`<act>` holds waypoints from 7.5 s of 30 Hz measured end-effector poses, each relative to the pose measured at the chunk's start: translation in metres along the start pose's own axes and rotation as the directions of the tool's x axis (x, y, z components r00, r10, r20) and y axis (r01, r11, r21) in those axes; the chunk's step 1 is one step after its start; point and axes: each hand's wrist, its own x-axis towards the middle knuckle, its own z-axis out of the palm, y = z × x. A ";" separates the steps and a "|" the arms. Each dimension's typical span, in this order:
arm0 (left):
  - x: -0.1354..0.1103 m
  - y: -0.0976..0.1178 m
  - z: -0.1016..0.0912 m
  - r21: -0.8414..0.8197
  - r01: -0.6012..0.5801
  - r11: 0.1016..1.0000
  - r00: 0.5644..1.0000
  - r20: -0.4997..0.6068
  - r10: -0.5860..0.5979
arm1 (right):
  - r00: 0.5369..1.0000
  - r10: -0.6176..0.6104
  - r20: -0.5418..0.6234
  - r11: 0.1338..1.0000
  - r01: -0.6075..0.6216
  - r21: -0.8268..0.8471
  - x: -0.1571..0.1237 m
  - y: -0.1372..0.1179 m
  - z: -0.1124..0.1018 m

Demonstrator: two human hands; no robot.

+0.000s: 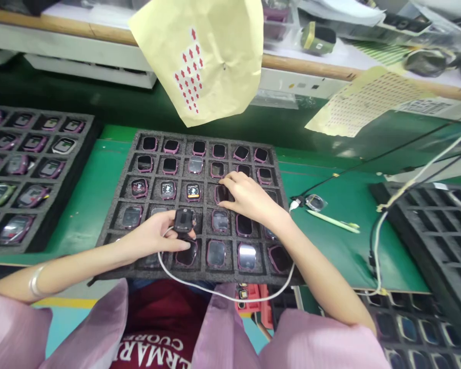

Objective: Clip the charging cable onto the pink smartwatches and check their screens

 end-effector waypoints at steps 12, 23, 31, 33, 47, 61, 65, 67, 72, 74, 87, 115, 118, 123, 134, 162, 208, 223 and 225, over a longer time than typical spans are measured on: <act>0.017 -0.013 -0.001 -0.014 -0.058 0.998 0.998 0.037 0.059 | 0.947 0.000 -0.321 0.952 0.098 0.289 -0.013 -0.021 -0.013; 0.019 -0.018 0.001 -0.034 -0.134 0.990 0.991 -0.025 0.133 | 0.940 -0.124 -0.318 0.948 0.207 0.242 -0.014 -0.074 0.027; 0.019 -0.019 0.001 -0.095 -0.149 0.984 0.988 0.026 0.152 | 0.888 -0.144 -0.437 0.918 0.285 0.276 -0.012 -0.070 0.035; 0.019 -0.019 0.000 -0.108 -0.157 0.982 0.986 0.047 0.162 | 0.871 -0.157 -0.465 0.908 0.312 0.278 -0.012 -0.069 0.037; 0.017 -0.016 -0.001 -0.138 -0.116 0.984 0.992 0.029 0.121 | 0.884 -0.125 -0.450 0.867 0.318 0.383 -0.014 -0.067 0.043; 0.018 -0.019 0.001 0.019 -0.081 0.997 0.997 0.008 0.081 | 0.901 -0.136 -0.412 0.836 0.327 0.440 -0.014 -0.055 0.022; 0.018 -0.020 0.001 0.089 -0.045 0.995 0.996 0.081 0.037 | 0.873 0.039 -0.486 0.890 0.191 0.415 -0.011 -0.023 0.011; 0.018 -0.020 0.002 0.102 -0.065 0.993 0.996 0.074 0.058 | 0.908 0.065 -0.414 0.943 0.079 0.322 -0.011 -0.009 0.012; 0.015 -0.005 0.013 0.111 -0.021 0.994 0.997 0.080 0.012 | 0.980 0.022 -0.195 0.991 0.004 0.131 -0.027 0.013 0.001; 0.016 0.004 0.020 0.111 -0.003 0.994 0.996 0.086 -0.007 | 0.989 0.029 -0.143 0.996 -0.016 0.089 -0.036 0.021 -0.010; 0.049 -0.009 0.026 0.107 -0.134 0.985 0.980 0.159 0.117 | 0.955 0.156 -0.253 0.926 -0.052 0.374 -0.053 0.025 -0.010; 0.047 -0.011 0.021 -0.063 -0.161 0.985 0.981 0.098 0.166 | 0.922 -0.043 -0.386 0.879 0.218 0.423 -0.042 -0.044 0.026; 0.048 -0.013 0.020 -0.026 -0.166 0.986 0.983 0.073 0.168 | 0.936 -0.019 -0.351 0.910 0.161 0.382 -0.042 -0.045 0.026; 0.045 -0.009 0.022 -0.053 -0.153 0.987 0.984 0.084 0.157 | 0.920 -0.013 -0.391 0.908 0.175 0.380 -0.042 -0.049 0.029; 0.047 -0.015 0.019 -0.069 -0.160 0.985 0.981 0.097 0.166 | 0.909 -0.011 -0.416 0.906 0.185 0.381 -0.042 -0.048 0.030; 0.043 -0.007 0.020 -0.209 -0.102 0.973 0.985 0.113 0.128 | 0.880 0.023 -0.474 0.874 0.212 0.437 -0.041 -0.054 0.034; 0.038 -0.004 0.015 -0.229 -0.023 0.973 0.955 0.285 0.089 | 0.888 0.072 -0.455 0.561 0.341 0.754 -0.047 -0.050 0.026; 0.038 -0.005 0.019 -0.220 0.005 0.975 0.957 0.283 0.059 | 0.921 0.100 -0.378 0.369 0.318 0.873 -0.043 -0.044 0.025; 0.040 -0.004 0.022 -0.216 -0.072 0.974 0.978 0.176 0.111 | 0.913 0.057 -0.404 0.475 0.331 0.815 -0.042 -0.042 0.025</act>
